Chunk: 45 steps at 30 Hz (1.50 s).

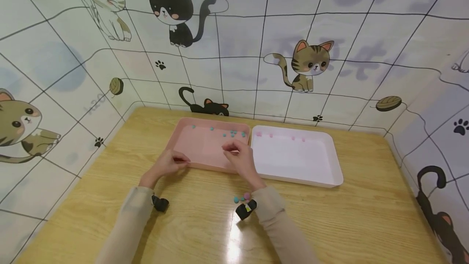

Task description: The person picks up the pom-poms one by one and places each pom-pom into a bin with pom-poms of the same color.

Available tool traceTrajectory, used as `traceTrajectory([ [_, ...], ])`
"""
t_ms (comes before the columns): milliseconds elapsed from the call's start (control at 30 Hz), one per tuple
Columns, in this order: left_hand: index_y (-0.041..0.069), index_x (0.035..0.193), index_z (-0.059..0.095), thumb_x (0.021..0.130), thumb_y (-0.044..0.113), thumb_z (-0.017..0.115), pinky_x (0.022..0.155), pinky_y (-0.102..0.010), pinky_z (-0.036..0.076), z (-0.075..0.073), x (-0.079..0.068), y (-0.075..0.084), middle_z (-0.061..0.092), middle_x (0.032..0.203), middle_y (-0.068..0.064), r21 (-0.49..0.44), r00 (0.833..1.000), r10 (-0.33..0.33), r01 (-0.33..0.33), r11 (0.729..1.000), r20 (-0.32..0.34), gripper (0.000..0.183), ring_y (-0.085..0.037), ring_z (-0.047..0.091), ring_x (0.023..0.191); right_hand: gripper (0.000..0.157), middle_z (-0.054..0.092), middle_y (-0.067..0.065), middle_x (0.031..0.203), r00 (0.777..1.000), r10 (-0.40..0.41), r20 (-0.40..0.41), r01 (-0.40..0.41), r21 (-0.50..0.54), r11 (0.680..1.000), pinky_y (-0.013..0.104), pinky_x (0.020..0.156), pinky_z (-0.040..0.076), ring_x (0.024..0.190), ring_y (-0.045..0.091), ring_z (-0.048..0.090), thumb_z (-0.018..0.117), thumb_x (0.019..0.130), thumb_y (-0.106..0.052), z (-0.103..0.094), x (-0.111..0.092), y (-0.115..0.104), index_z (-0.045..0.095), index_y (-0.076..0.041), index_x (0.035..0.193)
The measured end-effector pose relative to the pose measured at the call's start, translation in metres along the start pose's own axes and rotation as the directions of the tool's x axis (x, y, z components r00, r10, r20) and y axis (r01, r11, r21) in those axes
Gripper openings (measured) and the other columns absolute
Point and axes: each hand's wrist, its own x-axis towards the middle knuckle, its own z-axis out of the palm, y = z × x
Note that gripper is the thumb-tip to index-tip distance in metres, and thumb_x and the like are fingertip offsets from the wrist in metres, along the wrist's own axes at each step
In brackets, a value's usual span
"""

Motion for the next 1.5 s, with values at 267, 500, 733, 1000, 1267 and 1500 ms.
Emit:
traceTrajectory([
  [267,0.001,0.081,0.075,0.08,0.005,0.073,0.068,-0.024,0.052,0.0,0.001,-0.001,0.071,0.078,-0.003,-0.006,1.0,-0.023,0.023,1.0,0.009,0.004,-0.013,0.065,0.074,0.009,0.066,0.019,0.089,1.0,-0.021,-0.02,0.022,0.032,0.999,0.027,0.074,0.053,0.084,0.031,0.064,0.066,0.08,0.011,0.017,0.012,0.016,0.066,0.006,0.087],
  [500,0.001,0.081,0.075,0.08,0.004,0.072,0.069,-0.025,0.053,0.002,0.003,-0.001,0.071,0.079,-0.004,-0.024,1.0,-0.022,0.022,0.999,0.016,0.004,-0.015,0.065,0.075,0.007,0.064,0.023,0.089,0.998,-0.06,-0.028,0.061,0.049,0.997,0.032,0.076,0.053,0.082,0.034,0.063,0.063,0.081,0.014,0.027,0.016,0.025,0.064,0.009,0.087],
  [733,0.001,0.081,0.075,0.08,0.005,0.072,0.069,-0.024,0.052,0.002,0.002,-0.003,0.071,0.078,-0.003,-0.016,1.0,-0.023,0.023,1.0,0.013,0.004,-0.014,0.065,0.074,0.008,0.067,0.017,0.088,0.999,-0.013,-0.053,0.012,-0.016,1.0,0.032,0.078,0.053,0.082,0.029,0.063,0.067,0.081,0.009,0.036,0.019,0.03,0.066,0.004,0.087],
  [1000,0.001,0.081,0.075,0.081,0.005,0.072,0.069,-0.025,0.052,0.002,0.002,-0.004,0.071,0.078,-0.004,-0.022,1.0,-0.02,0.02,1.0,0.012,0.004,-0.014,0.066,0.074,0.006,0.067,0.013,0.09,0.994,0.091,-0.066,-0.093,-0.039,0.995,0.034,0.082,0.05,0.085,0.024,0.06,0.067,0.083,0.004,0.046,0.025,0.031,0.067,0.002,0.089],
  [1267,0.001,0.081,0.075,0.08,0.006,0.073,0.068,-0.026,0.052,0.002,0.001,-0.004,0.071,0.078,-0.003,-0.023,1.0,-0.019,0.02,1.0,0.006,0.005,-0.014,0.065,0.074,0.01,0.066,0.016,0.092,0.986,0.144,-0.089,-0.148,-0.041,0.988,0.037,0.082,0.05,0.086,0.028,0.061,0.066,0.082,0.005,0.05,0.029,0.033,0.067,0.004,0.092],
  [1500,0.001,0.08,0.075,0.081,0.009,0.074,0.068,-0.023,0.052,0.001,0.0,-0.005,0.071,0.078,-0.003,-0.022,1.0,-0.022,0.022,1.0,0.003,0.008,-0.014,0.065,0.074,0.01,0.066,0.017,0.091,0.986,0.126,-0.105,-0.131,-0.048,0.99,0.038,0.083,0.05,0.086,0.029,0.062,0.066,0.082,0.006,0.048,0.03,0.03,0.067,0.005,0.091],
])
